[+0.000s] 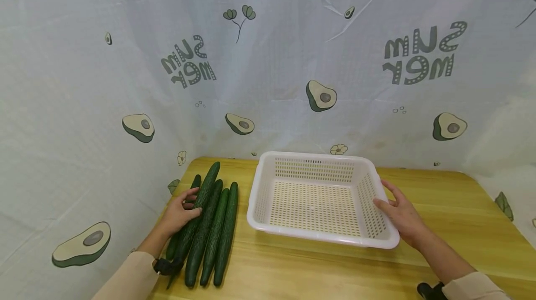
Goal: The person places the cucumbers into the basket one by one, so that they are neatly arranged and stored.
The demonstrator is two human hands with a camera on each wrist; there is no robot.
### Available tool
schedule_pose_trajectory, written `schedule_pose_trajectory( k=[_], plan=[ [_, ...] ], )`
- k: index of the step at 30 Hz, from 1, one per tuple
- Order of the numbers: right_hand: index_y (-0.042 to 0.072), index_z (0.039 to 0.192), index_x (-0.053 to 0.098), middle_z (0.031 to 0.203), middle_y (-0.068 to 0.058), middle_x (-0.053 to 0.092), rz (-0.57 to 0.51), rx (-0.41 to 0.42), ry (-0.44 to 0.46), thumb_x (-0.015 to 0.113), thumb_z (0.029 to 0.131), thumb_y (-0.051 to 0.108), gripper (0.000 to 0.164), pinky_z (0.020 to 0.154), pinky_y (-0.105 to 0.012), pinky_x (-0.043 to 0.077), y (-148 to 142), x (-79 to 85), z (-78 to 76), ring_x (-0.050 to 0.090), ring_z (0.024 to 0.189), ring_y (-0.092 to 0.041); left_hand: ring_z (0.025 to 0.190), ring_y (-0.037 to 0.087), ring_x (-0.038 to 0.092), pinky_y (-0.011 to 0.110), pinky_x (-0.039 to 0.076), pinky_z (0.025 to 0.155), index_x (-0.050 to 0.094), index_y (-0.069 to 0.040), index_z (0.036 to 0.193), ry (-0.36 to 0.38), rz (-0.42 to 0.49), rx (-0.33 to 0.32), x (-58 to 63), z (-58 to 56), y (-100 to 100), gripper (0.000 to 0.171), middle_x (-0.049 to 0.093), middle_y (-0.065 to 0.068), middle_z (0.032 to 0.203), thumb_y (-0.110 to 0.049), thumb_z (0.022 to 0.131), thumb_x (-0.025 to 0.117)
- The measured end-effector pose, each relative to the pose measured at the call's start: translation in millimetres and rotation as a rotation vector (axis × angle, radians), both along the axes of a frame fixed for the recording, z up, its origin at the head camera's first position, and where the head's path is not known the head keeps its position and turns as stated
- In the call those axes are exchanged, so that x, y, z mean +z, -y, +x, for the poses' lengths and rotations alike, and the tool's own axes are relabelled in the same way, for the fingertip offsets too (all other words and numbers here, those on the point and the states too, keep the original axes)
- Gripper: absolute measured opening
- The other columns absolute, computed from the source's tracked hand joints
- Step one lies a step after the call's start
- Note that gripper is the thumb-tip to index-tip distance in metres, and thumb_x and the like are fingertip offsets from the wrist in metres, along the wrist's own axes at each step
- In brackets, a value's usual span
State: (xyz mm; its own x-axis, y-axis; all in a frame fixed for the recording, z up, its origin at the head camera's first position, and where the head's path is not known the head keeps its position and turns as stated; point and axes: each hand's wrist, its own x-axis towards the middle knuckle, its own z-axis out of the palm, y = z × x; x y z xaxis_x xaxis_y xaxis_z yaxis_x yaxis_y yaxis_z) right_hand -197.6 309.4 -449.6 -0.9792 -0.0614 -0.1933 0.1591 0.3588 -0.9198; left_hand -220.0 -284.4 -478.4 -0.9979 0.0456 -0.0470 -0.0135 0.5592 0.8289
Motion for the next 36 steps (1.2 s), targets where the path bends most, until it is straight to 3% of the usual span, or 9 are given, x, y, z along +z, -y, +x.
schedule_pose_trajectory(
  k=[4,10,18,22,27,30,34,36],
  plan=[
    [0.016,0.164,-0.012,0.146,-0.045,0.038,0.003,0.002,0.003,0.048,0.110,0.032,0.082,0.079,-0.047,0.064,-1,1.5,1.8,0.074,0.102,-0.032,0.130,0.051,0.053,0.054,0.055,0.098,0.042,-0.008,0.156,0.014,0.028,0.012,0.7,-0.7,1,0.066,0.047,0.027,0.147,-0.014,0.096,0.069],
    [0.018,0.164,-0.014,0.146,-0.045,0.037,0.036,0.042,0.006,0.044,0.111,0.028,0.079,0.078,-0.044,0.063,-3,4.9,6.9,0.073,0.103,-0.032,0.133,0.048,0.054,0.055,0.052,0.104,0.043,-0.010,0.156,0.029,0.041,0.027,3.1,-2.5,-1,0.064,0.045,0.026,0.154,-0.017,0.098,0.068],
    [0.021,0.163,-0.017,0.145,-0.047,0.036,0.074,0.042,0.012,0.039,0.112,0.023,0.076,0.075,-0.042,0.063,-4,7.3,17.2,0.073,0.100,-0.030,0.136,0.049,0.050,0.055,0.050,0.106,0.043,-0.007,0.156,-0.007,0.084,-0.039,18.5,-5.8,-11,0.064,0.041,0.026,0.157,-0.020,0.099,0.069],
    [0.022,0.162,-0.020,0.145,-0.047,0.037,0.080,0.019,0.017,0.044,0.111,0.023,0.082,0.075,-0.044,0.064,-4,6.1,20.2,0.073,0.100,-0.032,0.136,0.048,0.051,0.057,0.049,0.107,0.042,-0.006,0.156,-0.020,0.104,-0.067,28.2,-6.8,-20,0.063,0.041,0.026,0.158,-0.017,0.099,0.067],
    [0.023,0.161,-0.022,0.147,-0.046,0.035,0.052,-0.001,0.039,0.048,0.109,0.024,0.088,0.077,-0.047,0.063,-5,4.5,22.7,0.073,0.101,-0.033,0.145,0.048,0.039,0.059,0.042,0.114,0.041,-0.003,0.156,-0.016,0.199,-0.116,35.9,-8.9,-32,0.062,0.038,0.027,0.159,-0.013,0.100,0.066],
    [0.022,0.160,-0.024,0.149,-0.046,0.034,0.039,0.001,0.039,0.047,0.110,0.023,0.087,0.078,-0.048,0.063,-7,3.5,23.4,0.073,0.103,-0.033,0.146,0.047,0.037,0.053,0.048,0.110,0.038,-0.001,0.157,0.004,0.301,-0.160,39.4,-9.5,-41,0.062,0.036,0.027,0.159,-0.010,0.101,0.064],
    [0.023,0.161,-0.024,0.149,-0.047,0.033,0.049,0.009,0.028,0.047,0.110,0.021,0.087,0.078,-0.048,0.063,-7,4.2,24.7,0.073,0.104,-0.034,0.136,0.048,0.048,0.051,0.059,0.095,0.033,-0.002,0.159,0.056,0.451,-0.226,46.1,-7.8,-53,0.062,0.029,0.027,0.161,-0.007,0.103,0.059],
    [0.023,0.161,-0.023,0.148,-0.047,0.034,0.055,0.009,0.029,0.047,0.109,0.020,0.088,0.078,-0.049,0.063,-8,4.7,25.8,0.072,0.104,-0.035,0.128,0.041,0.056,0.052,0.060,0.090,0.031,-0.003,0.160,0.077,0.476,-0.243,50.3,-7.4,-60,0.063,0.026,0.025,0.162,-0.008,0.104,0.058]
  ],
)
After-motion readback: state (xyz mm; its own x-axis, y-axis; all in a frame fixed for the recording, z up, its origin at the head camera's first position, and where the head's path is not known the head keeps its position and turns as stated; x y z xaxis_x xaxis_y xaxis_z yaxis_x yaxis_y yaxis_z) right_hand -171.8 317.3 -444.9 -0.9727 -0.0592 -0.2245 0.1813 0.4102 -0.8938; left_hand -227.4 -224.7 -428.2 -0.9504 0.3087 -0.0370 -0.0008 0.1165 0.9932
